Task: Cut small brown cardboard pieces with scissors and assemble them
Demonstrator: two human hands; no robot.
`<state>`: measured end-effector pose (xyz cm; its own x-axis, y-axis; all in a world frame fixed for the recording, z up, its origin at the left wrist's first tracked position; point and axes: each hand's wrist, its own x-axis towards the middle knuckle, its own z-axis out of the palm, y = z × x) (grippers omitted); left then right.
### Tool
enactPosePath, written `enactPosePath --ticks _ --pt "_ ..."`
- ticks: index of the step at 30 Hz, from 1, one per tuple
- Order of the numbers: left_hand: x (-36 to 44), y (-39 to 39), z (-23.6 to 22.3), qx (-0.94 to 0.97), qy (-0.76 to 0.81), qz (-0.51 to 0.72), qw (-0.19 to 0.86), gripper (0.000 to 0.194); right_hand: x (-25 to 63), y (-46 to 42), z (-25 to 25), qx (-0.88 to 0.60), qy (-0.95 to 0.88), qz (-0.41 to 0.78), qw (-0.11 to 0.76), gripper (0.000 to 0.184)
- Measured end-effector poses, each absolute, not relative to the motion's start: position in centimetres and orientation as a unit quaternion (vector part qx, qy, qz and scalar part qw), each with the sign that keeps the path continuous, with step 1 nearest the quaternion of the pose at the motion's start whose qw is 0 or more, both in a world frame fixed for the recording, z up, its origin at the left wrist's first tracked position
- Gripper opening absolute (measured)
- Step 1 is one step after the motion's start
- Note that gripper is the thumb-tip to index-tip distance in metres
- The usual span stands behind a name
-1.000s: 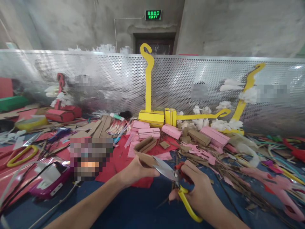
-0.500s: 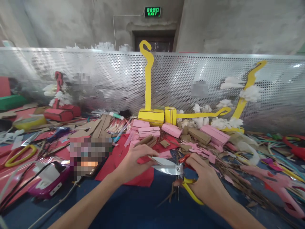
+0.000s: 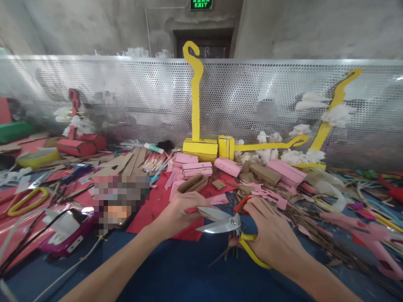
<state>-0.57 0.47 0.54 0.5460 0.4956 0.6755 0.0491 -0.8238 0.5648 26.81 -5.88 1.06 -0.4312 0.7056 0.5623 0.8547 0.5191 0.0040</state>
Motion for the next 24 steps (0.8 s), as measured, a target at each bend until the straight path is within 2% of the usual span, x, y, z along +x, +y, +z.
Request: enactPosePath --ticks 8,15,24 --pt "-0.43 0.24 0.96 0.836 0.13 0.462 0.266 0.016 26.83 -6.02 0.87 -0.44 -0.848 -0.128 0.266 0.031" --pt "-0.45 0.44 0.89 0.841 0.104 0.456 0.273 0.023 26.73 -5.93 1.05 -0.407 -0.867 -0.094 0.271 0.032" --pt "-0.42 0.35 0.7 0.847 0.078 0.461 0.252 0.018 26.71 -5.74 1.11 -0.365 -0.878 -0.092 0.295 0.045"
